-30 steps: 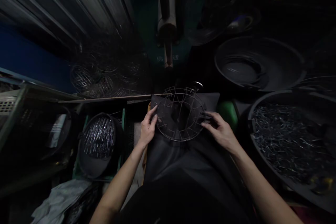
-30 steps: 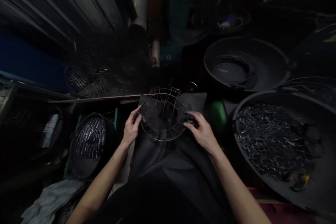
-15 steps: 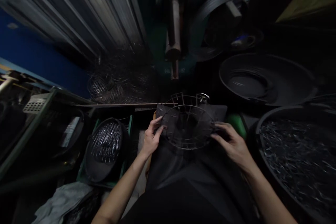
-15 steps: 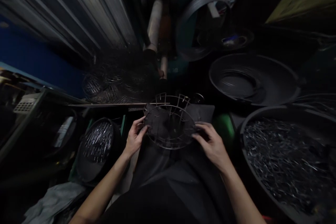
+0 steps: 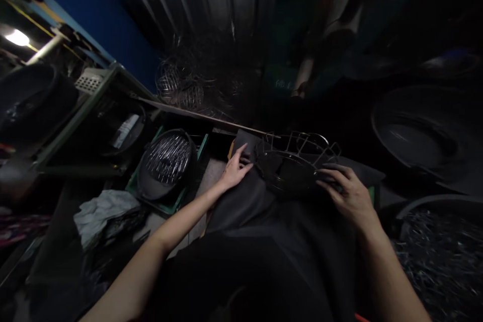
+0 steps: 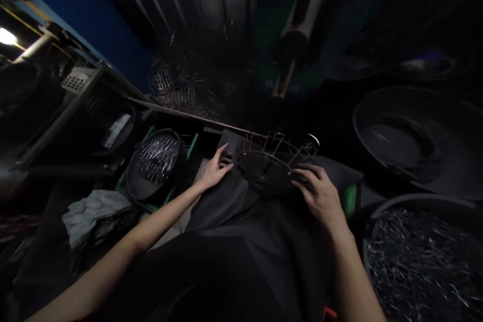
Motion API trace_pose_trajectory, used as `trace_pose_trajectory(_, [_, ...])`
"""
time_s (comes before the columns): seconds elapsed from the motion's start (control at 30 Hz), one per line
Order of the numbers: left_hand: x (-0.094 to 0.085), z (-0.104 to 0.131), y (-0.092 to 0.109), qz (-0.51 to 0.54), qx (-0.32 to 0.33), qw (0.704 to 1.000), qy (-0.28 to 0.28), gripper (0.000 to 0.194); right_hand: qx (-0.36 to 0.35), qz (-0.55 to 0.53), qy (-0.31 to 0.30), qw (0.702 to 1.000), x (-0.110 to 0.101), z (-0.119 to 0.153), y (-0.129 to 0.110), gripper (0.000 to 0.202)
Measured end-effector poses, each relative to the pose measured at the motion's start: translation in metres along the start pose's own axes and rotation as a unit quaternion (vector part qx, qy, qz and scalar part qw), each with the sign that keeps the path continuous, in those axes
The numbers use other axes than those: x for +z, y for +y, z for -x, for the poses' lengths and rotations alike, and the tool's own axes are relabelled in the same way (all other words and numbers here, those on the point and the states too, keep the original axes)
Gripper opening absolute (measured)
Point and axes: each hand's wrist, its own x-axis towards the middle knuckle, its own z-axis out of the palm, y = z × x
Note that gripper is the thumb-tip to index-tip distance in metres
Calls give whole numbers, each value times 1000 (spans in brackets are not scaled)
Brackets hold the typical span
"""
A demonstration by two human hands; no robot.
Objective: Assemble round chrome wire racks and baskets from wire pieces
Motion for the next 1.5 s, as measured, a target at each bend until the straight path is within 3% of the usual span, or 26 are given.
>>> trace_pose_trajectory(0.13, [-10, -15, 10, -28, 68, 997, -1, 75, -2, 14, -6, 1000, 0, -5, 0, 43])
trace_pose_trajectory(0.4, [-13, -64, 20, -76, 193, 971, -118, 98, -26, 39, -4, 999, 1, -5, -5, 41])
trace_pose_trajectory(0.57, [-8, -85, 22, -51, 188, 960, -203, 108, -20, 42, 2, 999, 2, -9, -2, 38])
trace_pose_trajectory(0.93, [-10, -93, 15, -8, 175, 954, -245, 104, 17, 12, 17, 1000, 2, -9, -6, 34])
trace_pose_trajectory(1.03, [-7, -93, 15, -10, 183, 956, -229, 100, 19, 24, 36, 999, 6, -7, -7, 37])
trace_pose_trajectory(1.2, [-2, -92, 20, 6, 176, 972, -154, 88, 95, 79, 196, 973, 23, 7, -18, 40])
trace_pose_trajectory(1.5, [-10, -95, 21, 4, 158, 967, -201, 80, 161, 46, 209, 963, 31, 9, -26, 40])
